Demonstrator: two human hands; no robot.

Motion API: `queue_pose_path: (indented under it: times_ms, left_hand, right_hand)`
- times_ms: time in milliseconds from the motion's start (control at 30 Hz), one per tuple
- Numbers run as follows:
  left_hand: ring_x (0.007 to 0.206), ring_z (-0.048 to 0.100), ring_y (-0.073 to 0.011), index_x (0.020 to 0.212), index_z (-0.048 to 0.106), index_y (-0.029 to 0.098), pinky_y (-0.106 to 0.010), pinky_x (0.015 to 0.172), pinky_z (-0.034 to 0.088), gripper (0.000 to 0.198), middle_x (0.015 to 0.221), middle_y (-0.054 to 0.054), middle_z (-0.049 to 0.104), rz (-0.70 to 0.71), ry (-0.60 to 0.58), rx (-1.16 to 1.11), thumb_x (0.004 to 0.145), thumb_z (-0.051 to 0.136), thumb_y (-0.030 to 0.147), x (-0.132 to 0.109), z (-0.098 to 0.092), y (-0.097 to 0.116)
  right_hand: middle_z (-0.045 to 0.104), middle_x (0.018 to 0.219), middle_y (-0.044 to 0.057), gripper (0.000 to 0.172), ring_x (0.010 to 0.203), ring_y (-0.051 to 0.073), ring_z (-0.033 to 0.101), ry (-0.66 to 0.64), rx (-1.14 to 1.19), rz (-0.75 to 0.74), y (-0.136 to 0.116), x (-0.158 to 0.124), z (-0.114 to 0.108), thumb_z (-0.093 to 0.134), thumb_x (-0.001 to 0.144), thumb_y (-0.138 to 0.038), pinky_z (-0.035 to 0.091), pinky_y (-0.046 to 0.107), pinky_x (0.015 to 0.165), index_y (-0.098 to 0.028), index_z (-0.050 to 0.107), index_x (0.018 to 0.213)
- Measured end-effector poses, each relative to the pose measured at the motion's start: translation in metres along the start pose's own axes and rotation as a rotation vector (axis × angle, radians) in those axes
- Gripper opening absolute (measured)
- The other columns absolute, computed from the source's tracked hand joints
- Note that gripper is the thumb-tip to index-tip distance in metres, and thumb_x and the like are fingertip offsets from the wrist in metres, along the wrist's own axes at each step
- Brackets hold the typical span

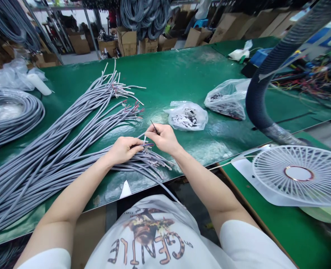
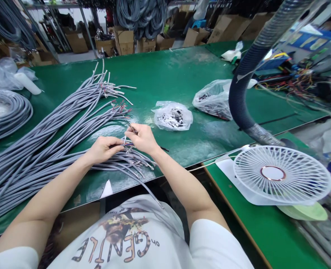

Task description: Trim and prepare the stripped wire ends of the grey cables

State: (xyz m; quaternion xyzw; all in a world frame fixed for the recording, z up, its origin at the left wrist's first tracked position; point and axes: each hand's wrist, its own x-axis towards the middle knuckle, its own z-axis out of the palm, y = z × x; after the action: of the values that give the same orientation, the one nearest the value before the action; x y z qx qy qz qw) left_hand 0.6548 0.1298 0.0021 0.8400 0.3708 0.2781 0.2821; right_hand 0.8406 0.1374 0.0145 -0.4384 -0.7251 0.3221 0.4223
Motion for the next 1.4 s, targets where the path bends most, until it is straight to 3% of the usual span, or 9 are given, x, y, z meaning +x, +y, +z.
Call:
queue_pose_path:
  times_ms: [133,200,267,433,567,833,1067,1300,1400]
  left_hand:
    - [0.067,0.058,-0.0134,0.091,0.072,0.016,-0.024,0.065,0.043,0.02,0.074,-0.005,0.069,0.13,0.006,0.078,0.085,0.057,0.027,-0.004,0.009,0.0]
    - [0.067,0.056,-0.0134,0.086,0.072,0.016,-0.024,0.065,0.043,0.018,0.07,-0.005,0.066,0.187,-0.065,0.015,0.084,0.059,0.029,-0.006,0.014,0.001]
    - [0.07,0.056,-0.0139,0.083,0.072,0.016,-0.026,0.069,0.044,0.017,0.072,-0.006,0.067,0.173,-0.092,-0.051,0.083,0.061,0.029,-0.007,0.016,0.001]
    - [0.063,0.052,-0.0117,0.081,0.072,0.014,-0.024,0.061,0.041,0.02,0.071,-0.004,0.063,-0.107,0.048,-0.157,0.077,0.067,0.032,-0.003,0.007,-0.003]
    - [0.06,0.048,-0.0098,0.083,0.073,0.014,-0.023,0.059,0.039,0.022,0.07,-0.003,0.06,-0.172,0.08,-0.246,0.075,0.068,0.034,-0.003,0.0,-0.003]
    - [0.081,0.06,-0.0169,0.091,0.072,0.014,-0.028,0.077,0.046,0.028,0.09,-0.008,0.067,-0.175,-0.004,-0.381,0.083,0.058,0.037,-0.002,-0.009,0.006]
    - [0.068,0.053,-0.0127,0.076,0.072,0.014,-0.025,0.065,0.043,0.021,0.076,-0.006,0.063,-0.119,0.016,-0.347,0.075,0.07,0.035,0.0,-0.004,0.013]
    - [0.069,0.055,-0.0123,0.066,0.069,0.014,-0.026,0.068,0.043,0.025,0.072,-0.004,0.061,-0.286,0.077,-0.604,0.076,0.069,0.036,-0.02,0.005,0.009]
    - [0.065,0.052,-0.0111,0.06,0.063,0.013,-0.026,0.066,0.042,0.028,0.067,-0.002,0.058,-0.346,0.063,-0.734,0.072,0.072,0.037,-0.029,0.011,0.008]
  right_hand:
    - [0.044,0.053,-0.005,0.018,0.053,0.009,0.037,0.099,0.205,0.153,0.021,0.019,-0.001,0.06,0.067,-0.029,0.03,0.023,0.053,-0.016,0.052,0.058]
    - [0.041,0.053,-0.005,0.018,0.053,0.008,0.036,0.235,0.284,0.165,0.025,0.024,-0.01,0.061,0.066,-0.03,0.029,0.023,0.053,-0.017,0.051,0.059]
    - [0.038,0.053,-0.006,0.02,0.052,0.008,0.034,0.267,0.316,0.15,0.023,0.024,-0.021,0.063,0.068,-0.033,0.028,0.023,0.052,-0.017,0.053,0.061]
    - [0.042,0.056,-0.004,0.03,0.053,0.007,0.033,0.013,0.211,0.117,0.004,-0.001,-0.033,0.062,0.076,-0.042,0.027,0.023,0.051,-0.014,0.059,0.065]
    - [0.037,0.051,-0.006,0.031,0.049,0.006,0.028,-0.152,0.108,0.172,-0.002,-0.024,-0.028,0.063,0.077,-0.042,0.022,0.023,0.047,-0.012,0.064,0.068]
    - [0.049,0.058,-0.003,0.029,0.055,0.008,0.04,-0.09,0.0,-0.043,-0.002,-0.04,-0.011,0.053,0.086,-0.033,0.031,0.021,0.054,-0.014,0.06,0.064]
    - [0.064,0.07,0.002,0.016,0.061,0.011,0.054,-0.067,-0.056,-0.204,-0.002,-0.049,-0.007,0.05,0.086,-0.022,0.039,0.021,0.061,-0.016,0.063,0.079]
    - [0.068,0.074,0.003,0.013,0.061,0.011,0.057,-0.137,-0.051,-0.295,0.001,-0.067,0.001,0.049,0.081,-0.015,0.04,0.021,0.06,-0.017,0.062,0.084]
    - [0.066,0.072,0.002,0.011,0.059,0.01,0.055,-0.227,0.002,-0.222,-0.001,-0.069,-0.003,0.052,0.084,-0.021,0.04,0.02,0.059,-0.016,0.062,0.084]
